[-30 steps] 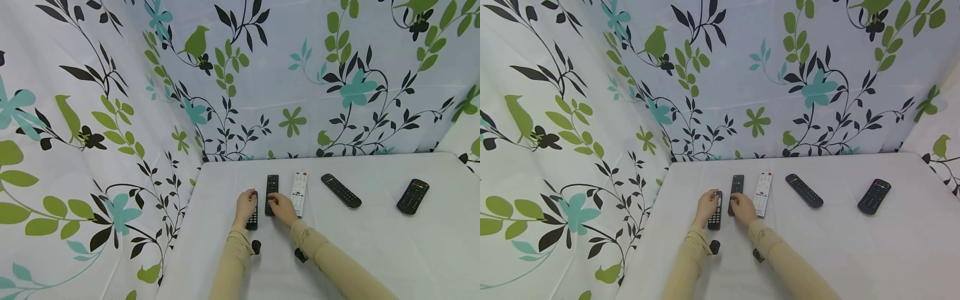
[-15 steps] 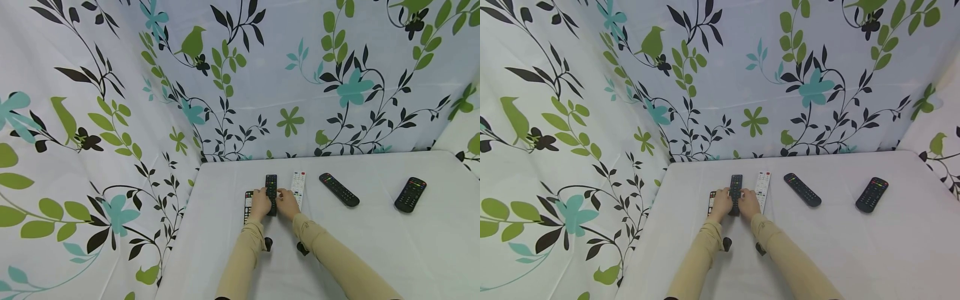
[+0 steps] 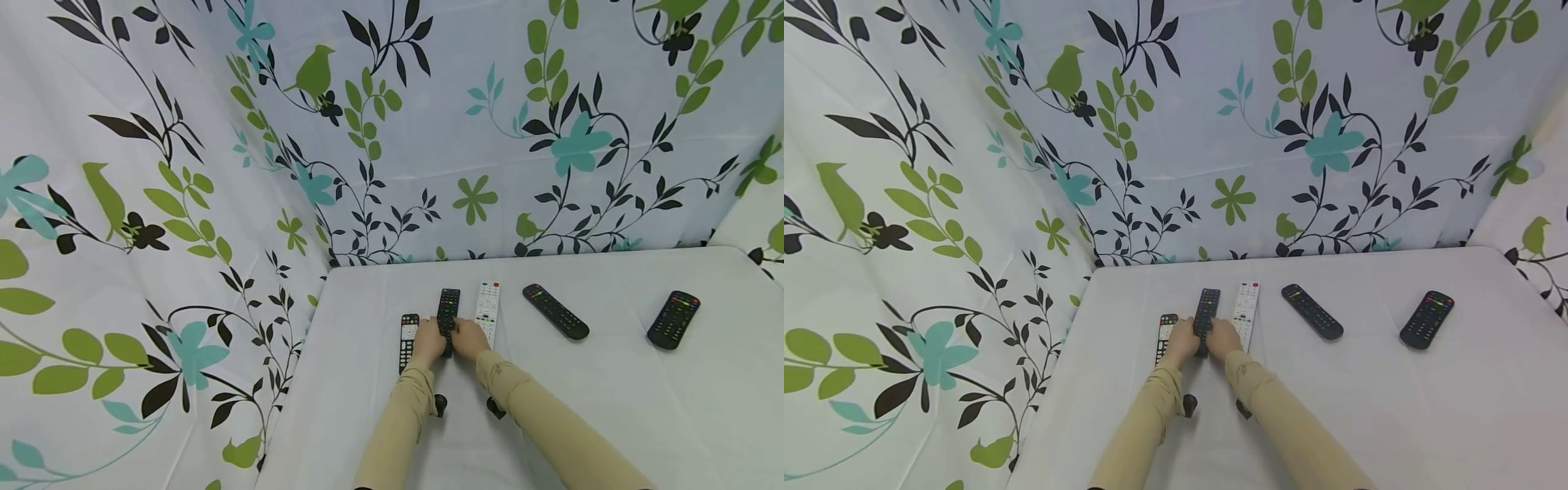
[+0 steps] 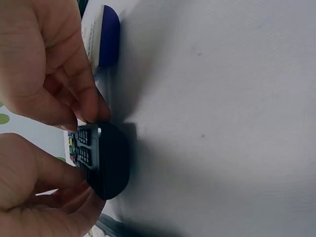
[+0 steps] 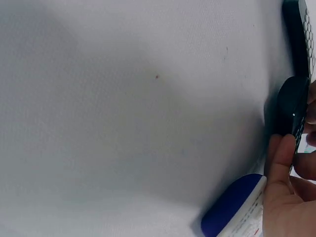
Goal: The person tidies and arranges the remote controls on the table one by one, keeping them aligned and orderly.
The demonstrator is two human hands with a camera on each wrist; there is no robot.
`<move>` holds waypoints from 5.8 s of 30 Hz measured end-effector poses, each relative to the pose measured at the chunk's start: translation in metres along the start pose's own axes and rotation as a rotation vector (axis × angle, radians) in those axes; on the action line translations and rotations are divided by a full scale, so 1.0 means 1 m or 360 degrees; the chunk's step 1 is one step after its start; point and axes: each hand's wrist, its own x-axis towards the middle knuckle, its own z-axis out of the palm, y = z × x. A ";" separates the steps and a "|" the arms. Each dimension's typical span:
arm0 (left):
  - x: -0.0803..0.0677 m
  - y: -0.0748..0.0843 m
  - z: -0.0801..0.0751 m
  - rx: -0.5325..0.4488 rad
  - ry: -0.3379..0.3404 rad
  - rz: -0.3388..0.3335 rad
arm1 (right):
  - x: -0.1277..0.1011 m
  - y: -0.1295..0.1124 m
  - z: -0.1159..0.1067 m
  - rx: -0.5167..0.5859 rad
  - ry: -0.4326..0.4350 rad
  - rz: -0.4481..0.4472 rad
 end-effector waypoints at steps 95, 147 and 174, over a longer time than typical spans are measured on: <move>-0.058 0.002 0.007 0.0065 0.0051 0.0023 | -0.064 0.015 -0.019 0.0028 -0.0010 -0.0179; -0.012 0.068 0.040 0.0217 -0.0190 0.0051 | -0.020 0.077 -0.070 0.0094 -0.0214 0.0084; -0.054 0.064 0.036 0.0120 -0.0227 0.0099 | -0.054 0.082 -0.066 0.0079 -0.0296 0.0030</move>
